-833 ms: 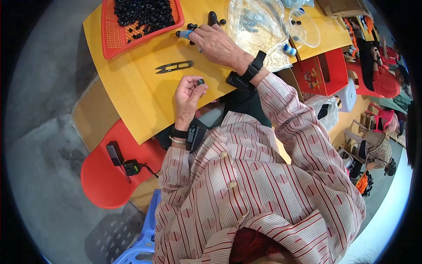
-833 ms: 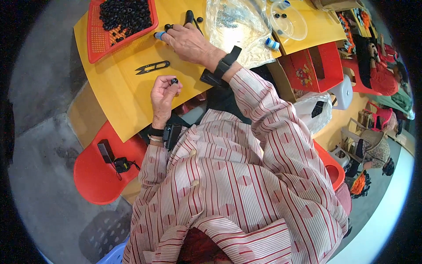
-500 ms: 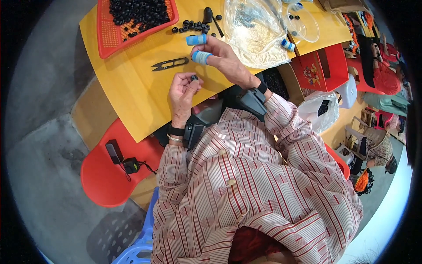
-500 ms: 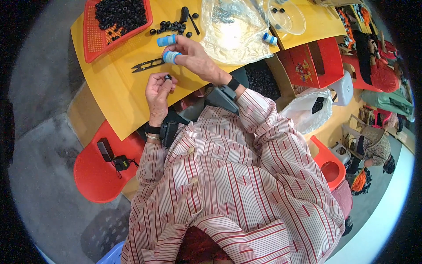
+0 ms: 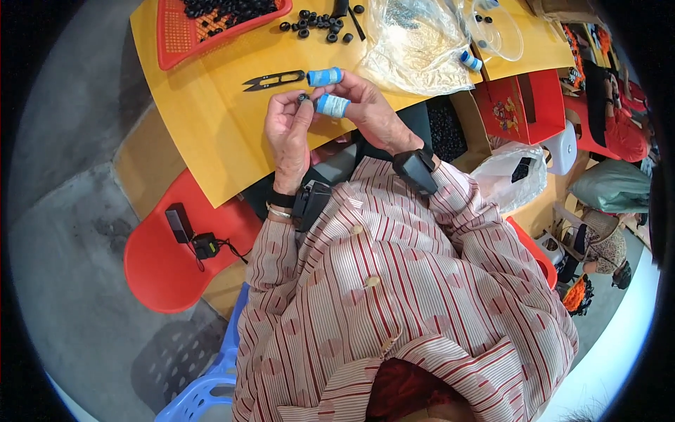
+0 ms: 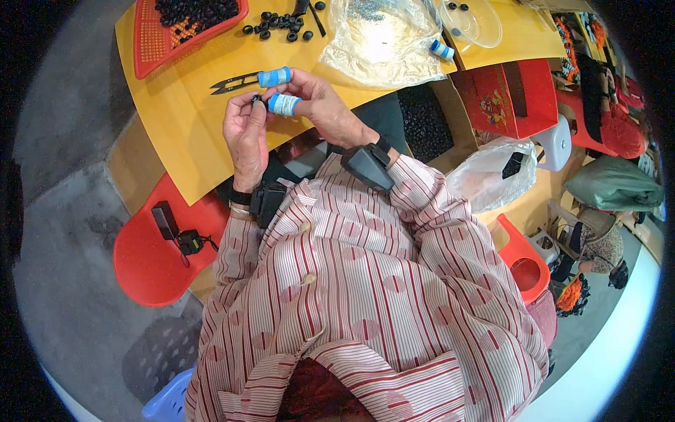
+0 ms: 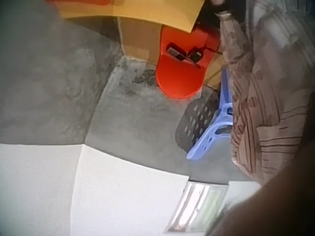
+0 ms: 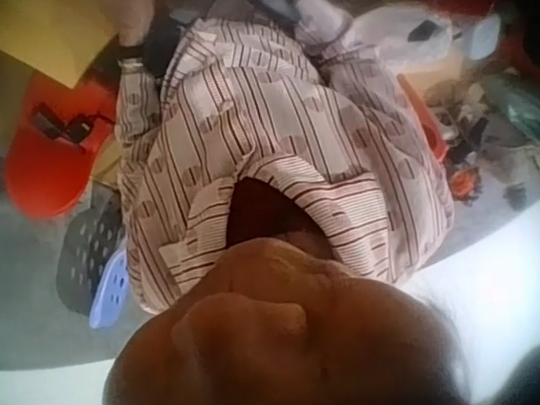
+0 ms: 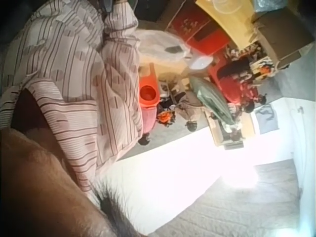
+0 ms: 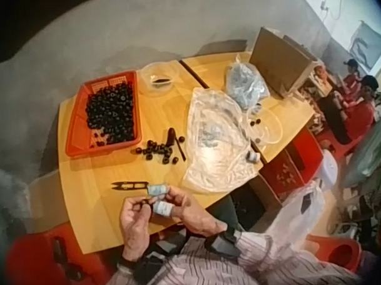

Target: The person assembles small components by picking up black plastic pieces from the table and inserting small parts into them by hand.

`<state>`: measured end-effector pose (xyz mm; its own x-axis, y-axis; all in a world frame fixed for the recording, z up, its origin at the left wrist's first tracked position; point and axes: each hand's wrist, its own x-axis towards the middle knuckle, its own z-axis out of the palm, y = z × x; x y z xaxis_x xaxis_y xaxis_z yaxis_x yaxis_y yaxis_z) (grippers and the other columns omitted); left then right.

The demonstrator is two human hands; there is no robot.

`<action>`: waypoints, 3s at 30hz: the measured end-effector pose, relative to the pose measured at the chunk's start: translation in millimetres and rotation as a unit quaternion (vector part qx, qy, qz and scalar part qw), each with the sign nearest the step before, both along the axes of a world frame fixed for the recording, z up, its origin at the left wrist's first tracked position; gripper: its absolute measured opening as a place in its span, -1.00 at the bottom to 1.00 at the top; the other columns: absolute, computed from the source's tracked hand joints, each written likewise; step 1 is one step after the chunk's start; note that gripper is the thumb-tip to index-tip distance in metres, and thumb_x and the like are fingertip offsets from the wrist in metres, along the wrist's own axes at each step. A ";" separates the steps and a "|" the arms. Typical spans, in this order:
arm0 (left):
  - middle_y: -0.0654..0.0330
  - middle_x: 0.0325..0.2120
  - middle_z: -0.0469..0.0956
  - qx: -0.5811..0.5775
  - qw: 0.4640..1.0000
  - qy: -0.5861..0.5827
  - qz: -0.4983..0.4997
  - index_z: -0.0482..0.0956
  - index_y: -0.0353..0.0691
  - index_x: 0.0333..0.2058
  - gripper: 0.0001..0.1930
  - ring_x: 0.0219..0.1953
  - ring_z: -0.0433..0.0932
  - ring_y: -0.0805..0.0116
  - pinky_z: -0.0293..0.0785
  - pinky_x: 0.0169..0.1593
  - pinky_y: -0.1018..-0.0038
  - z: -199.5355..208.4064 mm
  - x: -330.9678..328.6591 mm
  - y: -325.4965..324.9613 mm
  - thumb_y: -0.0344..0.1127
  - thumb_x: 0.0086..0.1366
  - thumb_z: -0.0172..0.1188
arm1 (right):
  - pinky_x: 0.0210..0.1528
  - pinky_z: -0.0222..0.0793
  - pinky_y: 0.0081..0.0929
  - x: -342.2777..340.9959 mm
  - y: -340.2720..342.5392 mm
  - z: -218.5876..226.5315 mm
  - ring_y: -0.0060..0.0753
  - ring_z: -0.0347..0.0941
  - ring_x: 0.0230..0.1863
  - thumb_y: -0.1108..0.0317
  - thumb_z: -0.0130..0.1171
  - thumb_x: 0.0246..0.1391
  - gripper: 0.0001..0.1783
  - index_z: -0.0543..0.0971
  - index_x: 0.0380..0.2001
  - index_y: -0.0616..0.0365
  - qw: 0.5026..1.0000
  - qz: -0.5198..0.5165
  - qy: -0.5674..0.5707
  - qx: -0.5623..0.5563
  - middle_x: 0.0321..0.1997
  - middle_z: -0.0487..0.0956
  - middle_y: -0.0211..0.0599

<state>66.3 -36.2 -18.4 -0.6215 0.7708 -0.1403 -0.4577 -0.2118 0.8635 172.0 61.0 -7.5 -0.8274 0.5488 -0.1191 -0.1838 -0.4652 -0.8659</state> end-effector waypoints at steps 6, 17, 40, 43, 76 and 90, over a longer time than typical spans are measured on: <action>0.22 -0.38 0.47 -0.025 0.999 0.029 -0.002 0.36 -0.34 -0.17 -0.81 -0.42 0.41 0.58 0.35 -0.30 0.67 0.8 0.6 -2.4 -0.46 0.25 0.07 | -0.05 0.27 -0.64 0.7 -5.0 14.4 -0.67 0.36 -0.15 0.42 0.11 0.09 -0.71 0.46 -0.09 0.16 0.994 0.007 -0.067 0.083 -0.21 0.51 -0.49; 0.22 -0.47 0.48 -0.046 0.999 0.019 -0.015 0.36 -0.32 -0.16 -0.81 -0.48 0.40 0.58 0.32 -0.40 0.67 7.0 -1.6 -3.0 -0.37 0.30 0.03 | -0.06 0.31 -0.62 13.6 4.2 21.7 -0.65 0.37 -0.11 0.43 0.06 0.12 -0.63 0.41 0.02 0.16 0.976 0.004 -0.109 0.189 -0.16 0.49 -0.47; 0.30 -0.44 0.43 -0.075 0.988 0.124 -0.050 0.39 -0.35 -0.14 -0.80 -0.44 0.36 0.61 0.32 -0.32 0.67 14.3 2.6 -1.7 -0.42 0.28 0.04 | -0.37 0.43 -0.62 14.5 0.0 18.7 -0.56 0.50 -0.39 0.38 0.14 0.05 -0.68 0.48 -0.08 0.15 0.934 -0.038 -0.146 0.323 -0.32 0.56 -0.31; 0.30 -0.45 0.44 -0.091 0.982 0.153 -0.058 0.40 -0.35 -0.17 -0.81 -0.42 0.38 0.62 0.33 -0.31 0.70 18.1 -0.3 -3.9 -0.46 0.25 0.05 | -0.16 0.37 -0.67 18.2 2.3 25.4 -0.65 0.43 -0.21 0.35 0.13 0.10 -0.65 0.46 -0.02 0.14 0.961 -0.032 -0.139 0.237 -0.22 0.53 -0.44; 0.17 -0.45 0.56 -0.123 0.925 0.358 -0.043 0.46 -0.35 -0.27 -0.84 -0.41 0.52 0.48 0.44 -0.28 0.59 30.6 6.2 -2.9 -0.53 0.15 0.16 | -0.29 0.38 -0.64 22.1 8.4 31.0 -0.59 0.46 -0.27 0.42 0.11 0.08 -0.66 0.48 -0.04 0.11 0.877 -0.058 -0.146 0.455 -0.28 0.56 -0.40; 0.20 -0.52 0.51 -0.107 0.927 0.354 -0.059 0.49 -0.32 -0.32 -0.81 -0.44 0.50 0.49 0.43 -0.32 0.59 25.7 2.5 -7.2 -0.55 0.05 0.25 | -0.01 0.32 -0.63 22.8 3.8 20.2 -0.65 0.35 -0.12 0.49 0.11 0.08 -0.63 0.39 -0.01 0.16 0.968 -0.024 -0.088 0.232 -0.21 0.43 -0.49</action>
